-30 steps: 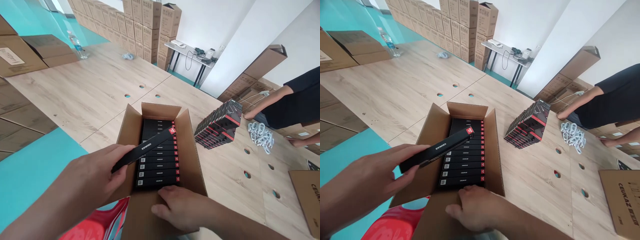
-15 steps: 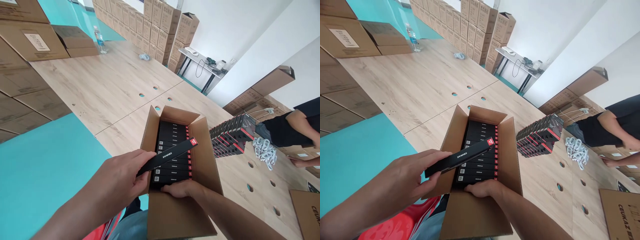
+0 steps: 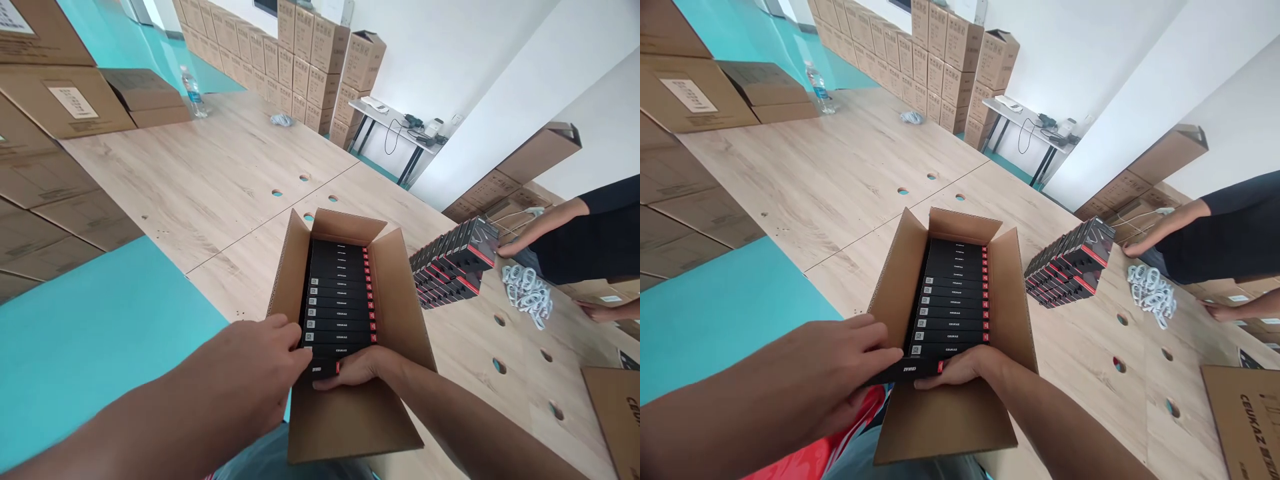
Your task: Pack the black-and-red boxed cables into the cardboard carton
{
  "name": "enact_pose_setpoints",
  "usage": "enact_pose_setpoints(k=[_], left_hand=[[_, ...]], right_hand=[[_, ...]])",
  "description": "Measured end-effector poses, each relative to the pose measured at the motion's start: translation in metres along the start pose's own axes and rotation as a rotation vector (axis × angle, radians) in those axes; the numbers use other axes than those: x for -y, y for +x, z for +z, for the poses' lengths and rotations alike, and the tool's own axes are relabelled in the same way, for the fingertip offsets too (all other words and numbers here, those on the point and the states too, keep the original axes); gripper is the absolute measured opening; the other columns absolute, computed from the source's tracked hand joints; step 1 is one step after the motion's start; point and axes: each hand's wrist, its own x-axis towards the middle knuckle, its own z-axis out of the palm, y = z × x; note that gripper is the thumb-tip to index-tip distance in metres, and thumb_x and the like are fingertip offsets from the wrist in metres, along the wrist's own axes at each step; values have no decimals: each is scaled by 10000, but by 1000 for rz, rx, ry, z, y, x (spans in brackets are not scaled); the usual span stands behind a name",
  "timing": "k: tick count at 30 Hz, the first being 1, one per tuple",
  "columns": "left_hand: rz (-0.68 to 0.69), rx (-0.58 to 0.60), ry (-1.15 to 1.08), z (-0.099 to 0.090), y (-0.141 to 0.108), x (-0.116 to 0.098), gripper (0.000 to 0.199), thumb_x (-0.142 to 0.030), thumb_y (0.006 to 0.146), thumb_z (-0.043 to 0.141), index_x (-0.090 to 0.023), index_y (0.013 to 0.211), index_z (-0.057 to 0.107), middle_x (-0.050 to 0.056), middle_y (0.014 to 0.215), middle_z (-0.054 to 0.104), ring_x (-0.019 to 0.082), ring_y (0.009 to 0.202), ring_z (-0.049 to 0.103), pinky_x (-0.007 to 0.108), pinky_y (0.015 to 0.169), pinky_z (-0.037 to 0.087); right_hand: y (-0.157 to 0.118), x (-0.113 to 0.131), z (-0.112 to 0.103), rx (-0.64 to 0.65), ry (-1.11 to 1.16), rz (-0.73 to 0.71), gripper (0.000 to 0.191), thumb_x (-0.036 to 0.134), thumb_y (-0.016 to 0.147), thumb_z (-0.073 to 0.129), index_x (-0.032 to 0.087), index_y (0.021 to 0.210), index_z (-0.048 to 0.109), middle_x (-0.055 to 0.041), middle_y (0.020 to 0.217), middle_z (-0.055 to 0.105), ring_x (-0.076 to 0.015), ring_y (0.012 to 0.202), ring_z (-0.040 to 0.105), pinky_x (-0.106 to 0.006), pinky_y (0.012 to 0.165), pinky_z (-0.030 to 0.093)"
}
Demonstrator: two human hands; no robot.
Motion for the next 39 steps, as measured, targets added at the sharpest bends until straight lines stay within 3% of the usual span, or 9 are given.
enact_pose_setpoints(k=[3, 8, 12, 18, 22, 25, 28, 34, 39], left_hand=[[43, 87, 100, 8, 17, -14, 206, -134, 799, 611, -238, 948, 707, 75, 937, 646, 268, 861, 601, 352, 627, 475], [82, 111, 47, -4, 31, -33, 161, -85, 808, 621, -207, 848, 718, 70, 859, 649, 237, 847, 627, 326, 716, 497], [90, 169, 154, -8, 39, -41, 181, -72, 830, 579, -187, 851, 718, 93, 906, 676, 272, 897, 646, 359, 735, 509], [79, 214, 200, 46, 67, -46, 162, -120, 871, 582, -133, 936, 729, 144, 993, 698, 316, 936, 653, 419, 767, 542], [55, 105, 187, 76, 76, -49, 184, -100, 852, 600, -113, 989, 722, 153, 983, 691, 315, 981, 640, 412, 809, 559], [31, 67, 167, 84, 74, -54, 259, -67, 881, 524, -137, 1053, 704, 135, 1026, 689, 302, 1019, 627, 414, 851, 553], [2, -2, 45, 91, 74, -56, 329, -90, 931, 451, -176, 1155, 675, 103, 1120, 680, 285, 1049, 609, 444, 903, 543], [47, -95, -218, 102, 78, -33, 364, -126, 928, 518, -230, 1251, 650, 59, 1185, 669, 239, 1103, 602, 397, 986, 512], [53, 55, 47, 82, 78, -36, 365, -97, 936, 437, -164, 1208, 672, 122, 1127, 670, 300, 1054, 627, 473, 914, 548]], right_hand=[[-4, -4, -5, 102, -34, -19, 893, 751, 771, 651, 307, 1511, 419, -1, 1582, 420, -248, 1491, 319, -361, 1249, 219], [-11, -5, -8, 51, -107, -79, 914, 743, 761, 666, 363, 1533, 356, 23, 1614, 359, -262, 1520, 249, -399, 1260, 186], [-17, -6, -8, 11, -161, 40, 1059, 803, 665, 695, 328, 1543, 346, -15, 1623, 342, -309, 1504, 284, -449, 1242, 251], [-26, 7, -1, -31, -278, 417, 1219, 934, 582, 601, 46, 1415, 535, -226, 1400, 576, -402, 1301, 535, -483, 1112, 433], [-46, 20, 3, -182, -257, 462, 942, 844, 633, 657, 117, 1231, 692, -181, 1166, 706, -378, 1064, 665, -450, 886, 548], [-73, 20, 1, -353, -219, 403, 579, 695, 748, 653, 191, 1015, 756, -105, 961, 744, -315, 893, 686, -387, 735, 528], [-103, 13, -2, -545, -106, 220, 376, 564, 844, 608, 227, 941, 745, -42, 923, 741, -248, 863, 667, -323, 722, 488], [-145, 7, 2, -786, 145, 5, 454, 524, 879, 607, 249, 1234, 677, -55, 1150, 723, -263, 1019, 656, -358, 868, 512], [-160, 10, 5, -738, 313, -108, 428, 496, 905, 592, 264, 1256, 669, -52, 1200, 717, -265, 1087, 660, -403, 949, 529]])
